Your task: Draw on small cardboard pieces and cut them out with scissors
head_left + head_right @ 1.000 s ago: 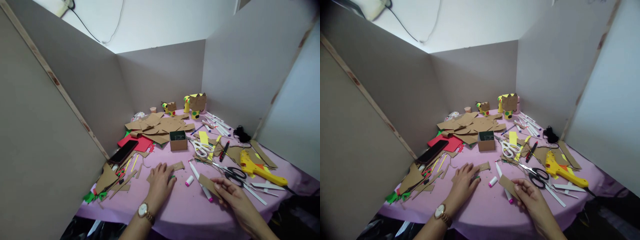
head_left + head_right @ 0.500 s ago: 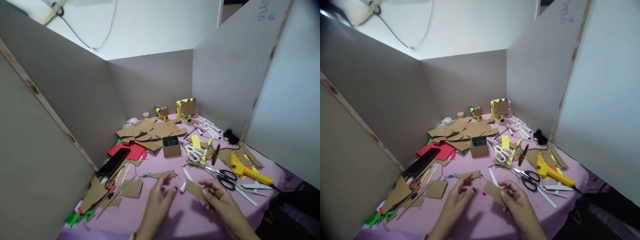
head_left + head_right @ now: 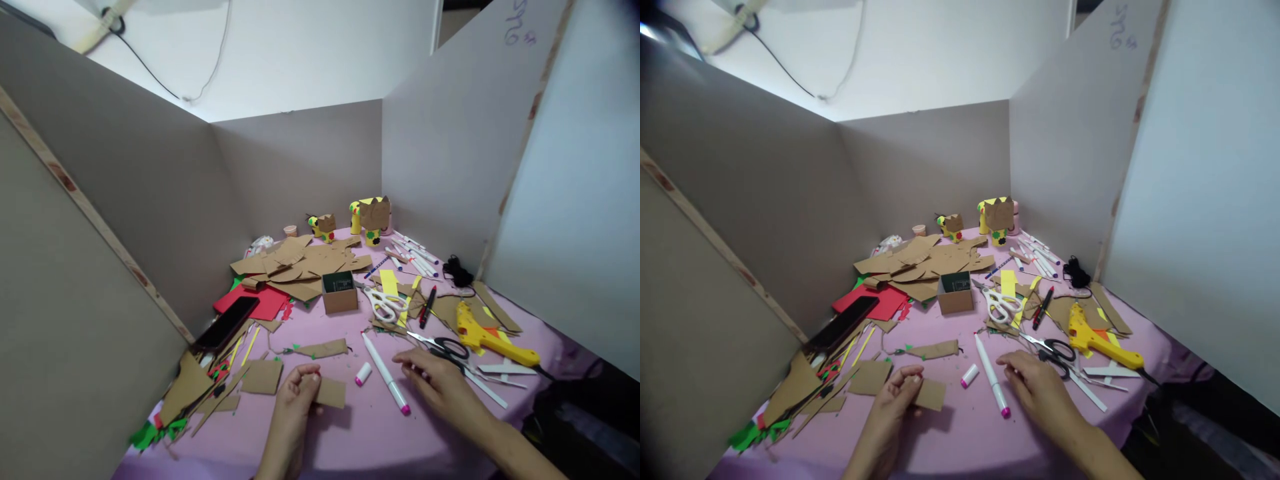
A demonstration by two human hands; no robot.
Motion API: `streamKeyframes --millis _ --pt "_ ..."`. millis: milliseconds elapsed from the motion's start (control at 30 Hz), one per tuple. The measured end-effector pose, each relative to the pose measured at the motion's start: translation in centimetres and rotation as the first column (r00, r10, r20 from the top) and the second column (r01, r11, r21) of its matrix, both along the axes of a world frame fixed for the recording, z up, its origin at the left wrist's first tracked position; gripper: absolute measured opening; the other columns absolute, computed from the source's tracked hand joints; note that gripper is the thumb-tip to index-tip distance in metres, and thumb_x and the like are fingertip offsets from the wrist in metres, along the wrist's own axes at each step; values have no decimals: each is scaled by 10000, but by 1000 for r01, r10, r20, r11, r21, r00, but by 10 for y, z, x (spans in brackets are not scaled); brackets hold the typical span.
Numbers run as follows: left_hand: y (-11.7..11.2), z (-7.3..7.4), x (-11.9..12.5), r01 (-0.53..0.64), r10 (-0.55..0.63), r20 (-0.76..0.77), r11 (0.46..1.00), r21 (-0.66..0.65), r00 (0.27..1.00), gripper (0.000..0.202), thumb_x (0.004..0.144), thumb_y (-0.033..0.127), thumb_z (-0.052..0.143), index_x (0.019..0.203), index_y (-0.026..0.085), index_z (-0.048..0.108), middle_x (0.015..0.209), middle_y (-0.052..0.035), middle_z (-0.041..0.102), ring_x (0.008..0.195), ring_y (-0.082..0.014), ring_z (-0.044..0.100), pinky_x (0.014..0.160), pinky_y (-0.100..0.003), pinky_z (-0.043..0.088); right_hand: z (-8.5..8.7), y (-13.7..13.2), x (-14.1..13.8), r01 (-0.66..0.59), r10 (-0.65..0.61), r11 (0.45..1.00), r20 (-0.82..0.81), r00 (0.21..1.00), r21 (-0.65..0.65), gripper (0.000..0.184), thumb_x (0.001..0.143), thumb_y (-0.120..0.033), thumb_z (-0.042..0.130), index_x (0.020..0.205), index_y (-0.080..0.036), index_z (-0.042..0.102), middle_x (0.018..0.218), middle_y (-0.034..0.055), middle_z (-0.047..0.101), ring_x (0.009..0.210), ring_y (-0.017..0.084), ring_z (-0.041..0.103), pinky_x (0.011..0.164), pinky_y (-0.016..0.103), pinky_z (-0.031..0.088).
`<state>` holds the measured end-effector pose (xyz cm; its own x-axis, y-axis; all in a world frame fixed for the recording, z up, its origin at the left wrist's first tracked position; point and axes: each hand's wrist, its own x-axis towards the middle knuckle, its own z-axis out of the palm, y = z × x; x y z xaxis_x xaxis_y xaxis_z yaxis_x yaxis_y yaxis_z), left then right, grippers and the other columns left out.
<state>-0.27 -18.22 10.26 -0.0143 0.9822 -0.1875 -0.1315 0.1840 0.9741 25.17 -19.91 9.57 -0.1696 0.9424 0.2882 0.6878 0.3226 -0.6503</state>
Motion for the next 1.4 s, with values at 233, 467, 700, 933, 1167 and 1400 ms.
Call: streamKeyframes --millis 233,467,700,933,1167,1400 --pt "0 -10 9 129 -130 -36 991 -21 991 370 692 413 637 939 164 518 573 43 573 474 -115 520 437 -202 371 5 22 -11 -186 135 980 450 883 71 410 772 28 451 1002 -250 648 829 43 647 741 194 624 597 251 389" --pt "-3 -2 8 318 12 -734 896 309 679 188 772 204 515 920 178 630 943 -91 646 937 -261 582 833 -391 438 -6 28 -10 -342 157 926 664 731 158 242 848 -26 511 925 -240 594 838 28 642 713 177 616 541 251 323" --pt "4 10 47 563 41 -943 793 232 331 216 818 180 499 1000 186 615 1012 -99 632 952 -273 556 811 -398 439 -11 34 -12 -412 155 892 729 667 187 228 808 -53 581 924 -250 562 791 15 663 607 186 639 459 257 262" --pt "33 15 37 488 166 -934 816 310 316 185 878 177 430 941 178 603 911 -74 637 857 -226 571 768 -342 433 -15 25 -5 -391 113 879 679 726 272 331 762 13 545 988 -227 566 796 42 660 623 197 641 490 251 346" --pt "72 23 -17 306 338 -905 860 409 258 225 885 185 398 1027 128 562 1027 -150 565 1002 -304 506 871 -473 388 -27 19 2 -264 66 887 462 885 379 409 761 53 356 1055 -162 542 888 130 642 640 197 635 533 277 445" --pt "22 21 -11 727 -284 -875 679 104 391 700 633 223 767 1262 283 465 1286 -51 483 1177 -239 433 998 -367 366 -28 25 7 -210 98 828 234 967 520 146 861 -102 476 936 -213 536 744 43 643 606 154 653 530 227 505"
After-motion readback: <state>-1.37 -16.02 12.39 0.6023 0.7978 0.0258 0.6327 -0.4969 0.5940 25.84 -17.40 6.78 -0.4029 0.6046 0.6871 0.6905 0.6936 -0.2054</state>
